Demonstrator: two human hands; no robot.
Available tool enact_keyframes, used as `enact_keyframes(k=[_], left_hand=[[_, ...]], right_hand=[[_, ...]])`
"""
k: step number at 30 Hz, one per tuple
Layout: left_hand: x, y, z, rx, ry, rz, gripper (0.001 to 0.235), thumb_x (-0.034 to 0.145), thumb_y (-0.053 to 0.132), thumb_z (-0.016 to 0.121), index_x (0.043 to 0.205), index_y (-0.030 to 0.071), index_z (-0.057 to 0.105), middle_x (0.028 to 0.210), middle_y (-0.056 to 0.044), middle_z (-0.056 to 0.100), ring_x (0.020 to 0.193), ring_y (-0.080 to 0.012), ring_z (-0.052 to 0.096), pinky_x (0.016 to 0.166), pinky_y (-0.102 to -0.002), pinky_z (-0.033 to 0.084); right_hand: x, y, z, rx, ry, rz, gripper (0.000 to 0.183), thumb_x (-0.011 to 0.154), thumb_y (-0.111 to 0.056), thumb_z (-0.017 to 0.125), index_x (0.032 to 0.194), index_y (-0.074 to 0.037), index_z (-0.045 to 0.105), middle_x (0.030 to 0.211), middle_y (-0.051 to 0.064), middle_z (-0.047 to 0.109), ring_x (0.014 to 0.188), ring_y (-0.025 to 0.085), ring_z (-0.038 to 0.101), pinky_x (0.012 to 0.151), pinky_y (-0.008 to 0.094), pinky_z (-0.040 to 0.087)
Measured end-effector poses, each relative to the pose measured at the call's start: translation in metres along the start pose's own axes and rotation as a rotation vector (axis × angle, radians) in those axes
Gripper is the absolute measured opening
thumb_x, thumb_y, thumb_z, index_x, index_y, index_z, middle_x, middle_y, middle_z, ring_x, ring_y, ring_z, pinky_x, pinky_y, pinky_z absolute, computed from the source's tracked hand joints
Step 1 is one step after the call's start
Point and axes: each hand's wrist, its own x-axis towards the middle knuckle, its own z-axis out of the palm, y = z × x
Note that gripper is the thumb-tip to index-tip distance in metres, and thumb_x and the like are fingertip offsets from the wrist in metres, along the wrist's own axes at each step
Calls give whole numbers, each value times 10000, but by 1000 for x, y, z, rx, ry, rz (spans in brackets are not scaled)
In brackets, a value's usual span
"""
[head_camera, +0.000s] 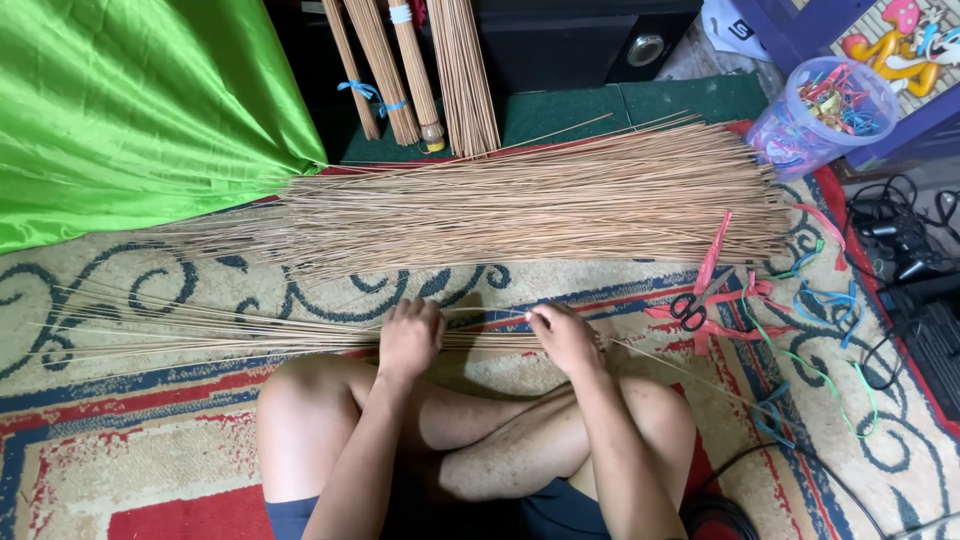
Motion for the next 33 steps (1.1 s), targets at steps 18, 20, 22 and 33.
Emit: enact_keyframes(k=[18,20,22,33], left_hand=[[0,-46,-3,241,147,-251,151,868,273,682,794,144,658,725,-75,611,775,-298,630,706,-418,478],[-1,-37,-3,197,100,-222,164,886,286,678,801,146,671,738,-61,629,783,-288,636,706,-408,481],[-3,-19,3,153,60,-196,179,903,298,675,807,147,684,751,-47,646,790,-279,642,706,-398,485],[-5,-29,-1,161,-2,-141,191,864,335,669,810,152,673,744,-55,634,802,-289,629,726,-433,475]], right_hand=[[-5,8,-36,32,61,77,261,967,-374,630,1035,-172,780,958,96,765,957,299,732,807,434,597],[1,19,-31,5,87,61,262,974,-365,627,1027,-161,783,933,99,761,929,301,733,794,425,596],[2,12,-22,-27,116,38,264,982,-356,624,1019,-149,785,907,101,758,901,304,735,780,416,596],[0,17,-29,-2,-44,40,249,986,-298,599,1076,-142,770,979,116,762,976,329,727,857,436,585]])
